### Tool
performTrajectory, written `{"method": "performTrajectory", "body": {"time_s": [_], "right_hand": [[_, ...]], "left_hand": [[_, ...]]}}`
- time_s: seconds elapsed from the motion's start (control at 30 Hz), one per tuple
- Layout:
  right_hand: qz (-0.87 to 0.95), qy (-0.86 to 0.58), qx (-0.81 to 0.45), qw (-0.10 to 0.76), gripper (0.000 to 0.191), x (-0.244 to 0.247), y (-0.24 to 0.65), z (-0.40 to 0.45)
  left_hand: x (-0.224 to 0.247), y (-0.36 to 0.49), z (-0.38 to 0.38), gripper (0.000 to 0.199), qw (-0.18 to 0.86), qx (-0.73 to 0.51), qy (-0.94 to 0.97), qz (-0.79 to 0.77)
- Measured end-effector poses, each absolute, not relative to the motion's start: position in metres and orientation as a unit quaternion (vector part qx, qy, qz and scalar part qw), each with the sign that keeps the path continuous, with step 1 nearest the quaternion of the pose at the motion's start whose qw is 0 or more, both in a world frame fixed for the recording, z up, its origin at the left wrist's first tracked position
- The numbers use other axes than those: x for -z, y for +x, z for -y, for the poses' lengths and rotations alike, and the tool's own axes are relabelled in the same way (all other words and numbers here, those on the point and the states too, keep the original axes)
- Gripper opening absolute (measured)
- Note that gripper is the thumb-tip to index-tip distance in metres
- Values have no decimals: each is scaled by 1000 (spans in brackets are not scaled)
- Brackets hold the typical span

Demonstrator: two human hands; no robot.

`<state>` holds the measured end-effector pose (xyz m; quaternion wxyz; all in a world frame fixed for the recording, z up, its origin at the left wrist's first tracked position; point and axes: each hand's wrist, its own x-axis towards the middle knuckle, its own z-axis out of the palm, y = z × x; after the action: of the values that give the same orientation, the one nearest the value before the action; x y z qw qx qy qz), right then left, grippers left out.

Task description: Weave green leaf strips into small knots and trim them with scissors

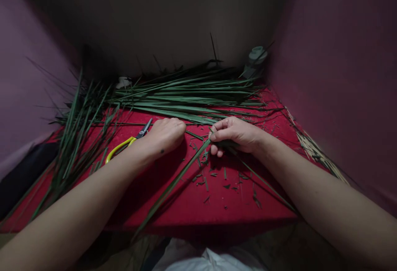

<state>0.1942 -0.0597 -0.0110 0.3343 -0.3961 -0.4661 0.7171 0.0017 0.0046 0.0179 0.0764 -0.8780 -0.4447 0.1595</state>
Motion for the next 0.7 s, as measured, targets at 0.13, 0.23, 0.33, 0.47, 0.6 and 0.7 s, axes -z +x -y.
{"method": "performTrajectory", "body": {"time_s": [0.13,0.23,0.33,0.47,0.6,0.7], "right_hand": [[485,-416,-680,359,13,12,190,60],[500,-427,-656,372,14,13,186,61],[518,-448,-623,377,17,11,181,64],[532,-467,-596,379,15,7,173,70],[526,-455,-616,371,11,7,172,71],[521,-451,-624,369,9,8,173,70]], "left_hand": [[-25,-15,-6,34,78,-186,-870,450],[-33,-31,-8,29,44,-148,-872,465],[-41,-35,-6,23,-93,-21,-881,463],[-43,-20,9,15,-415,101,-793,435],[-32,-9,19,13,-566,134,-697,419],[-22,-13,20,14,-633,164,-658,373]]}}
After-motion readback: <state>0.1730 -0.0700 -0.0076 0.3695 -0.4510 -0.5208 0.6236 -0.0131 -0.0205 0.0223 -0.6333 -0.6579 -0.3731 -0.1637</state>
